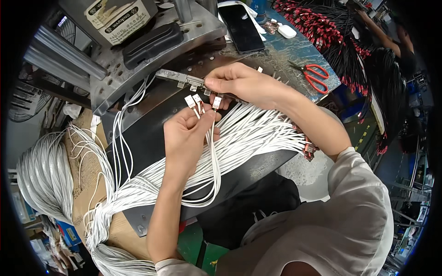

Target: Assembling and organizing multiple white electrical cables into a terminal block at a manufacturing station.

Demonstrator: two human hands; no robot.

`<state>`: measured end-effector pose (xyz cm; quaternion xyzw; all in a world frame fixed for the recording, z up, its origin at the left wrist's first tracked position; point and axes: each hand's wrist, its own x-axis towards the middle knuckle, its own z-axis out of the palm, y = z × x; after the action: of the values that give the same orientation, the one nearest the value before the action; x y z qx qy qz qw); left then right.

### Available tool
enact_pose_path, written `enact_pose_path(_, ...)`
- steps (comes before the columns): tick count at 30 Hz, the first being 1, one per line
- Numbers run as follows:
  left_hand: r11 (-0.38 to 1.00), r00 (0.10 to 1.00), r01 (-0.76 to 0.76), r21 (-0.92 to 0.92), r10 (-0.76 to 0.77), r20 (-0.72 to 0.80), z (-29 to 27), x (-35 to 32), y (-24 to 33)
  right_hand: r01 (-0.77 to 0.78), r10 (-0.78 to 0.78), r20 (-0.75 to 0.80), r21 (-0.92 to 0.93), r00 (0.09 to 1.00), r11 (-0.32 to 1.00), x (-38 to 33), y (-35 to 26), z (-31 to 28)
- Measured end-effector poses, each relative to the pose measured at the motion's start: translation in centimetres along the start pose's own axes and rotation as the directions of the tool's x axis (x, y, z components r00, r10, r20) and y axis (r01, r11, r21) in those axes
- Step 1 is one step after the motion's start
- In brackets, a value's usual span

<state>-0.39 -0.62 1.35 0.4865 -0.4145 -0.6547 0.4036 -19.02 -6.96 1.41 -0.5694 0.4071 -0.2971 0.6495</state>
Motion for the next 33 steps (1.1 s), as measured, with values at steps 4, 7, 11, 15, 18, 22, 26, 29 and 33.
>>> enact_pose_path(4,1.0,1.0,0.006,0.017,-0.005,-0.01,0.1,0.1,0.1,0.016,-0.016,0.002,-0.054,1.0,0.998,-0.1,0.2,-0.1)
enact_pose_path(7,1.0,1.0,-0.001,0.019,0.001,-0.011,0.0,0.1,0.1,0.035,-0.036,-0.014,-0.08,0.999,0.996,-0.1,0.2,0.0)
enact_pose_path(11,1.0,1.0,-0.019,-0.006,0.019,-0.013,0.1,0.1,-0.1,0.044,-0.047,-0.031,-0.102,0.998,0.994,-0.4,0.3,0.5)
enact_pose_path(15,0.999,0.999,-0.027,-0.019,0.027,-0.021,0.0,0.3,-0.2,0.033,-0.042,-0.06,-0.142,0.997,0.989,-0.5,-0.4,0.4)
enact_pose_path(18,1.0,0.999,-0.022,0.009,0.022,-0.028,-0.1,0.4,-0.4,0.035,-0.048,-0.107,-0.118,0.993,0.992,-0.6,-0.4,0.6)
enact_pose_path(22,0.997,0.998,-0.056,-0.054,0.056,0.002,-0.2,0.4,-0.4,0.009,-0.018,-0.076,-0.125,0.997,0.992,-0.5,-0.1,0.8)
enact_pose_path(26,0.992,0.998,-0.068,0.108,0.067,0.012,-0.7,0.0,-0.3,0.03,-0.043,-0.127,-0.105,0.991,0.994,-1.0,-0.9,0.3)
enact_pose_path(29,0.995,0.999,-0.046,0.092,0.046,0.009,-0.7,-0.3,0.0,0.045,-0.058,-0.108,-0.122,0.992,0.991,-0.7,-0.7,-0.2)
enact_pose_path(33,1.0,1.0,-0.019,0.024,0.019,0.004,-0.5,-0.2,0.0,0.066,-0.081,-0.083,-0.171,0.993,0.983,-1.0,-0.8,0.0)
